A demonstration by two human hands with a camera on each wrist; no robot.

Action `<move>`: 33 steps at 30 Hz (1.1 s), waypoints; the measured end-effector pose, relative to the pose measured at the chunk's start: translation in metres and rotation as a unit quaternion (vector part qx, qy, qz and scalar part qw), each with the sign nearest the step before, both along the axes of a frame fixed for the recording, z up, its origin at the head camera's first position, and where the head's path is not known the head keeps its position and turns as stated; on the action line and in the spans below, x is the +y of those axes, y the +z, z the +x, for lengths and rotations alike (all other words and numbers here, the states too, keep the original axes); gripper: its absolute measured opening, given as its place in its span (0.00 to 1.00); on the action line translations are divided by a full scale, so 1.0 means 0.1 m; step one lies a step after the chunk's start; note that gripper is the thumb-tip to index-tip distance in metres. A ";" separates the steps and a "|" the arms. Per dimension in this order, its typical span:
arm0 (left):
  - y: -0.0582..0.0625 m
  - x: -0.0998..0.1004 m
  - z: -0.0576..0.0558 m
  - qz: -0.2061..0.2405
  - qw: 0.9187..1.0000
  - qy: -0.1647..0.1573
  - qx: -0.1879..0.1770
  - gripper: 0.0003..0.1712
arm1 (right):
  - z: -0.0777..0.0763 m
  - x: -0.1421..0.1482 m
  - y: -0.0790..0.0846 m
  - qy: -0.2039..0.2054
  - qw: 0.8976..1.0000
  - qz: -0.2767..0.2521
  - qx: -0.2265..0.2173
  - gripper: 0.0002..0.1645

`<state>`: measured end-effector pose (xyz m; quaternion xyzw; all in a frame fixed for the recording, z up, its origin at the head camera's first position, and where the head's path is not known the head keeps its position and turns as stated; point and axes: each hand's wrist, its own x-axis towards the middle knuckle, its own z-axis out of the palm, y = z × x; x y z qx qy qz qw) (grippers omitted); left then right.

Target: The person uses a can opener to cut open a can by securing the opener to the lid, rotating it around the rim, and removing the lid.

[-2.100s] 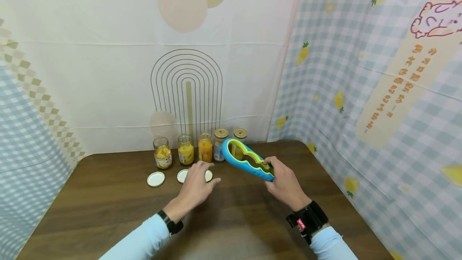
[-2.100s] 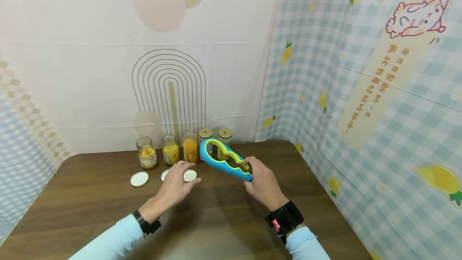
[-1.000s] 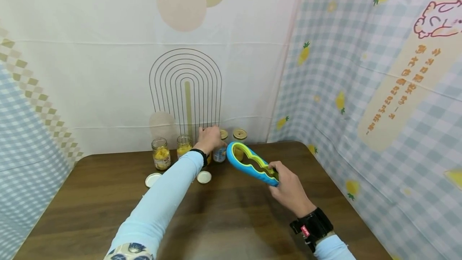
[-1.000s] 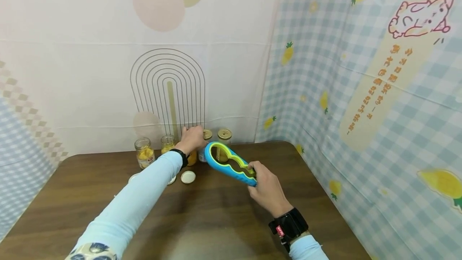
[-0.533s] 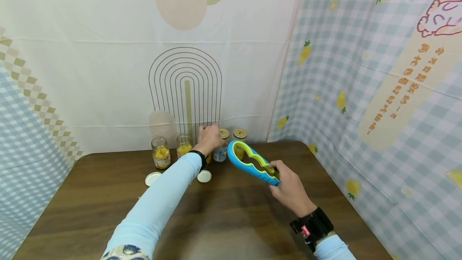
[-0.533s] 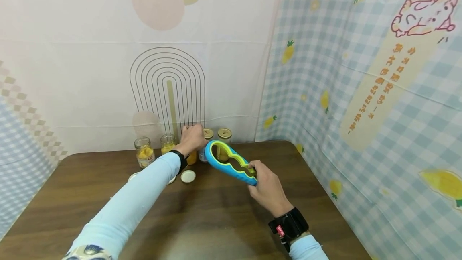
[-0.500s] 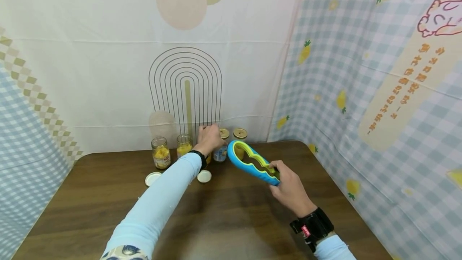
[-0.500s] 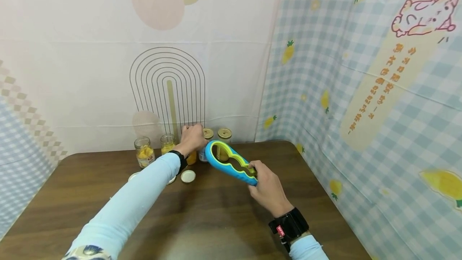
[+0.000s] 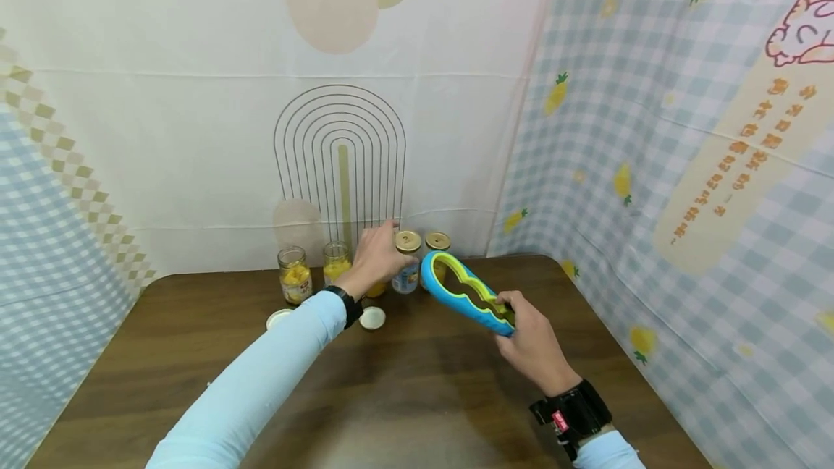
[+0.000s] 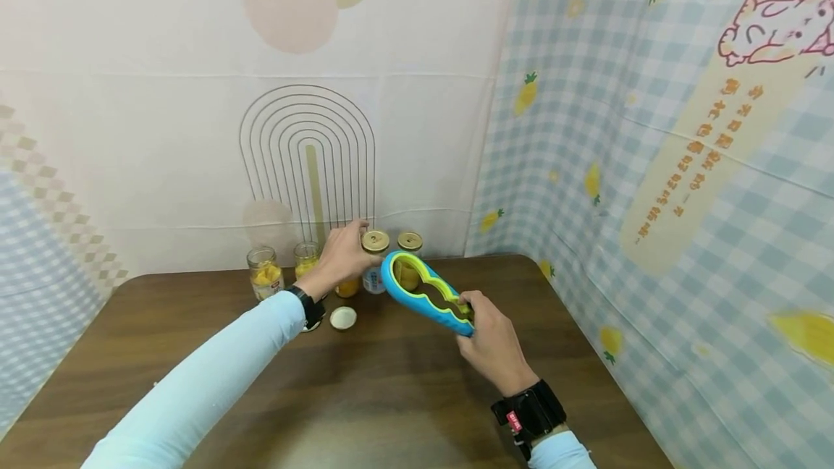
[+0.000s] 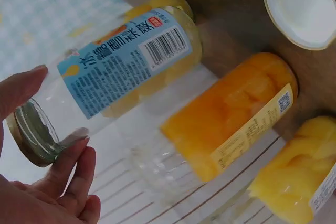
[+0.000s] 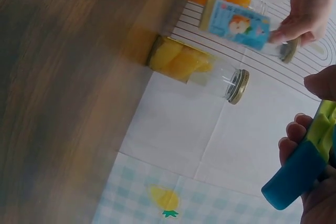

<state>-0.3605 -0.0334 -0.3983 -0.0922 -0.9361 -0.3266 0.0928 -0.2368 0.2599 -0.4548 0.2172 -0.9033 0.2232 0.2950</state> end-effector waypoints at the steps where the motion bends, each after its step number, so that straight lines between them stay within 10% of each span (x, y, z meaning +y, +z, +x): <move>1: 0.01 0.00 0.06 0.014 1.000 -0.008 0.004 0.52 | 0.00 0.00 0.00 -0.001 1.000 -0.001 0.000 0.35; 17: -0.38 -0.17 0.92 0.200 0.976 -0.068 0.055 0.47 | 0.00 -0.04 -0.01 0.007 1.000 -0.016 0.005 0.35; 33: -0.83 -0.21 1.32 0.257 0.964 -0.065 0.035 0.37 | -0.01 -0.13 -0.02 0.017 1.000 -0.019 0.006 0.34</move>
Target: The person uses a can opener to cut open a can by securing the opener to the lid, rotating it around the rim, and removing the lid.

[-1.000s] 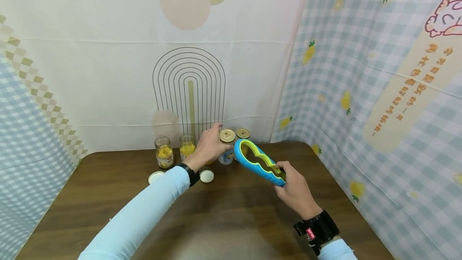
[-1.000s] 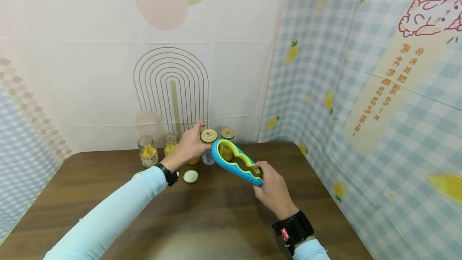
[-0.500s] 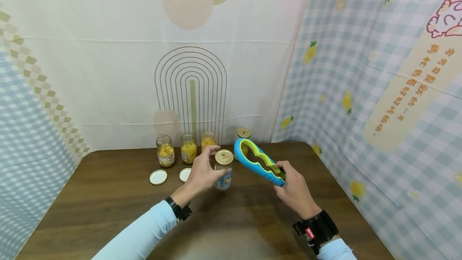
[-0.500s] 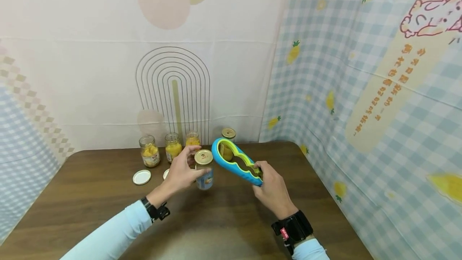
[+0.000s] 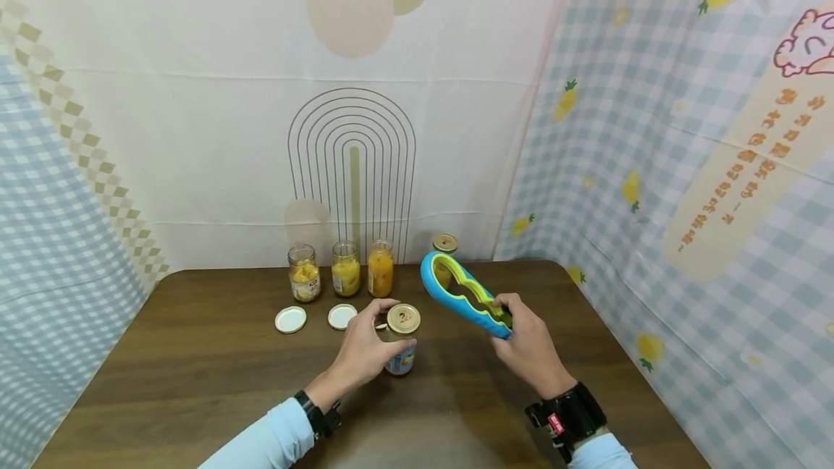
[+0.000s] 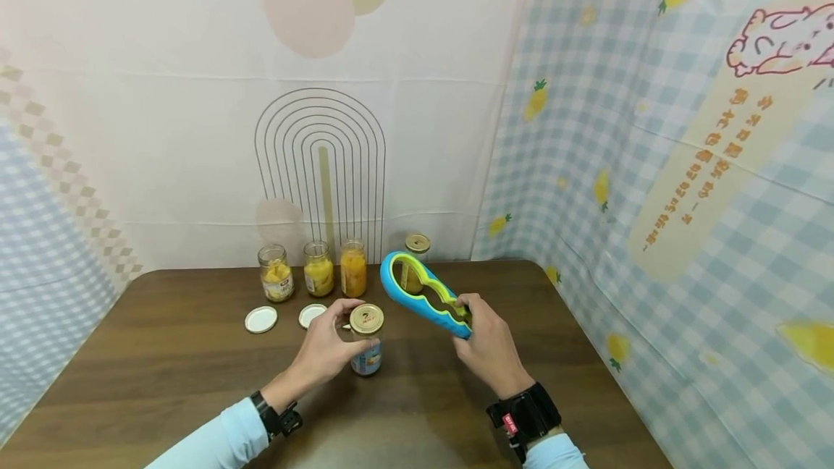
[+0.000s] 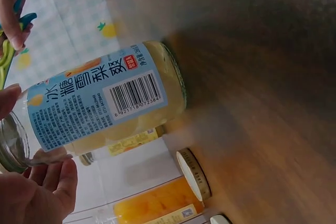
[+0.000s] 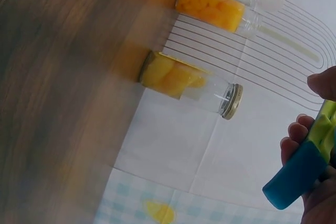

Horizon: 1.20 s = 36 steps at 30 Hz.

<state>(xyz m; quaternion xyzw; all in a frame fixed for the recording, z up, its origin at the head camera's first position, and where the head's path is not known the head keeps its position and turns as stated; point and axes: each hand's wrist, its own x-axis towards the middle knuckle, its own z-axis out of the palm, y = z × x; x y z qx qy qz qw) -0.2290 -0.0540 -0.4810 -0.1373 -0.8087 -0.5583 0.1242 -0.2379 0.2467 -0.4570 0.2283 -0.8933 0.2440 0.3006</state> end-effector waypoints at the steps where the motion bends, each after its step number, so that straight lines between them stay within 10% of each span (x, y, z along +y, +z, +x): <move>1: -0.01 0.00 0.00 0.001 1.000 0.001 0.001 0.37 | 0.00 0.00 0.00 0.000 1.000 0.000 -0.001 0.34; 23: -0.15 0.02 0.00 -0.051 0.997 -0.019 -0.060 0.20 | -0.02 -0.24 0.10 0.039 0.999 0.038 0.000 0.34; 36: -0.09 0.01 -0.03 -0.046 0.999 -0.014 -0.007 0.22 | -0.01 -0.42 0.26 0.072 0.993 0.087 -0.025 0.32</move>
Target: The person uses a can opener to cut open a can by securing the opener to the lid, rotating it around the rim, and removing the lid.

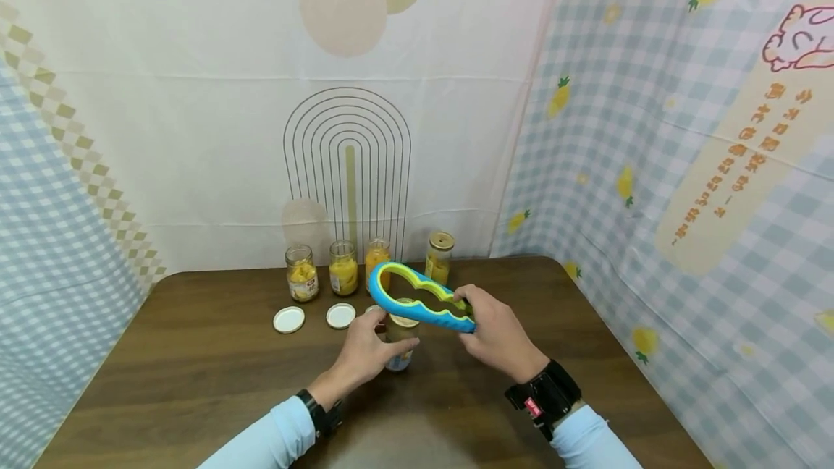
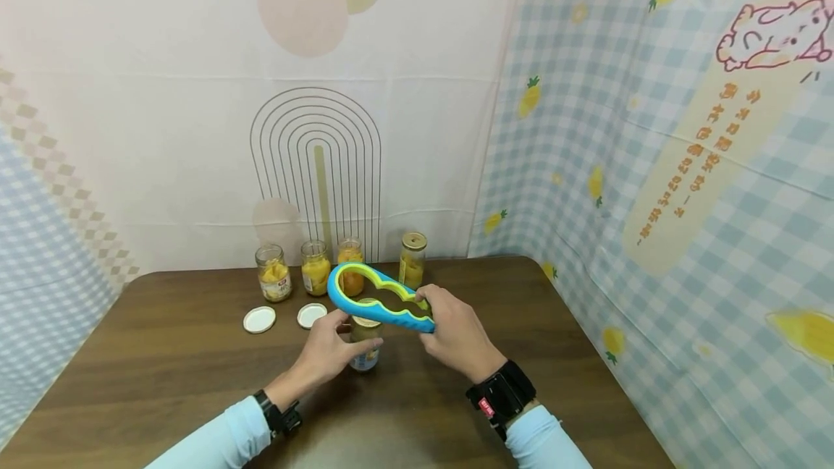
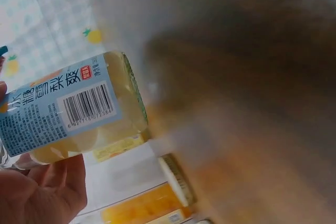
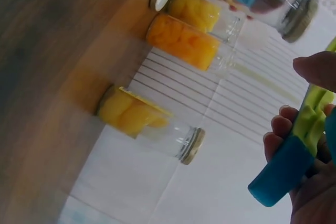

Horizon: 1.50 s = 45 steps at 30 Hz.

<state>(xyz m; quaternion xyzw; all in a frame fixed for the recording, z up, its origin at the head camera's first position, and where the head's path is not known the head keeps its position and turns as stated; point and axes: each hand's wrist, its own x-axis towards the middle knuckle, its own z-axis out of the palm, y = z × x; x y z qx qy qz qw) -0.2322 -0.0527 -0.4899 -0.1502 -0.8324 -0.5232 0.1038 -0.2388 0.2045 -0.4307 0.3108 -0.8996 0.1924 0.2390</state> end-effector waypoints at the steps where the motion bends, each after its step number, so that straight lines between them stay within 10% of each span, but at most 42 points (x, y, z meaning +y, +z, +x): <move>1: 0.02 0.00 0.01 0.005 1.000 -0.001 0.001 0.23 | 0.01 -0.01 0.01 0.004 1.000 0.004 -0.001 0.32; 12: 0.30 0.00 0.07 0.066 0.997 -0.035 0.025 0.24 | 0.02 -0.16 0.18 0.026 0.999 0.035 0.018 0.32; 28: 0.35 -0.02 0.09 0.073 0.996 -0.037 0.031 0.28 | 0.03 -0.23 0.25 0.020 0.998 0.060 -0.006 0.29; 45: 0.44 -0.25 0.06 0.079 0.976 -0.201 -0.040 0.27 | 0.07 -0.20 0.33 0.078 0.995 0.062 0.017 0.27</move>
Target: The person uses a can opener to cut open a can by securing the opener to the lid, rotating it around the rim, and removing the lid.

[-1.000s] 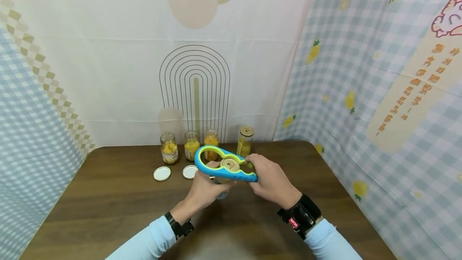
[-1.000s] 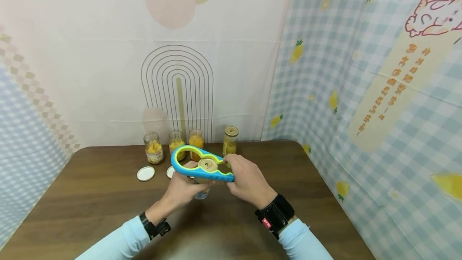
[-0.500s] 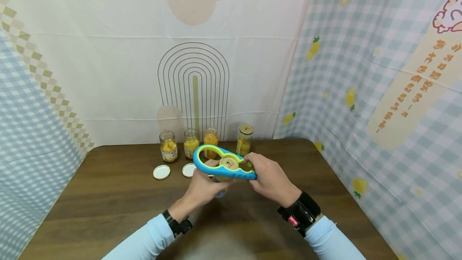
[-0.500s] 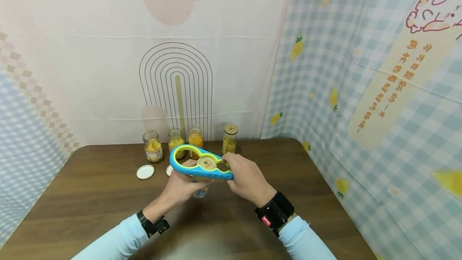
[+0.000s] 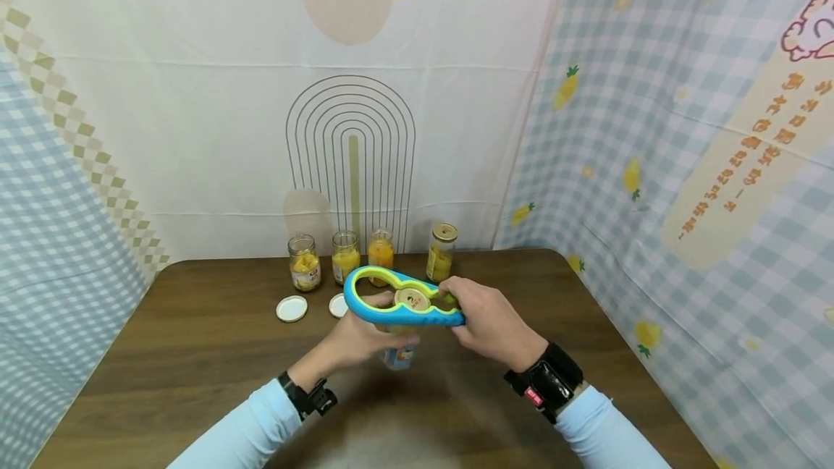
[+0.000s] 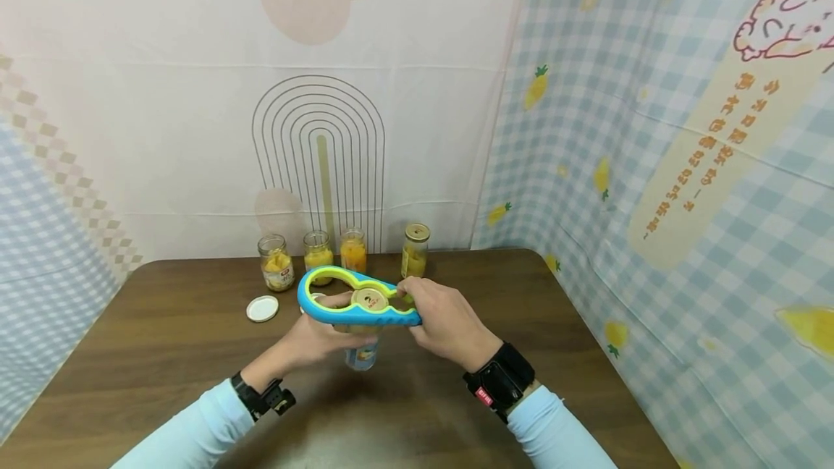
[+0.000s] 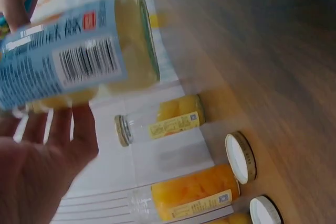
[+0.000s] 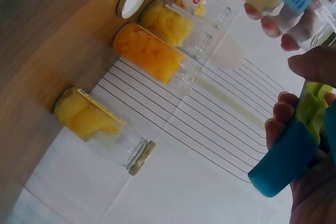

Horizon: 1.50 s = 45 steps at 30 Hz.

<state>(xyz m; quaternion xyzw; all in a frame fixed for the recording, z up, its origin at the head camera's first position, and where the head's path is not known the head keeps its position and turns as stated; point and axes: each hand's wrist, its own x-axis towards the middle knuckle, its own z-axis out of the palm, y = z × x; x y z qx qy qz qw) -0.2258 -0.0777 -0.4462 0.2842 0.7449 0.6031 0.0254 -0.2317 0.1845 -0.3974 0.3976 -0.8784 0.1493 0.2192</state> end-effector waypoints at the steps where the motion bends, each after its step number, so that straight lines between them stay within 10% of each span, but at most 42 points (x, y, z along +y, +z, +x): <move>1: 0.01 -0.01 0.00 0.002 1.000 -0.013 0.000 0.27 | 0.00 0.00 0.01 0.005 1.000 0.001 0.002 0.27; 17: -0.01 -0.06 0.02 0.006 0.996 -0.081 -0.042 0.27 | 0.01 0.07 -0.02 0.036 0.999 0.001 -0.001 0.29; 28: 0.02 -0.01 -0.08 -0.048 0.998 0.041 -0.014 0.24 | -0.03 0.22 -0.13 -0.012 0.998 -0.059 0.021 0.31; 36: 0.16 0.12 -0.42 -0.159 0.974 0.150 0.059 0.25 | -0.01 0.42 -0.19 -0.052 0.994 -0.096 0.017 0.31; 45: 0.35 0.28 -0.86 -0.245 0.953 0.157 0.080 0.18 | 0.00 0.55 -0.19 -0.063 0.989 -0.123 0.044 0.33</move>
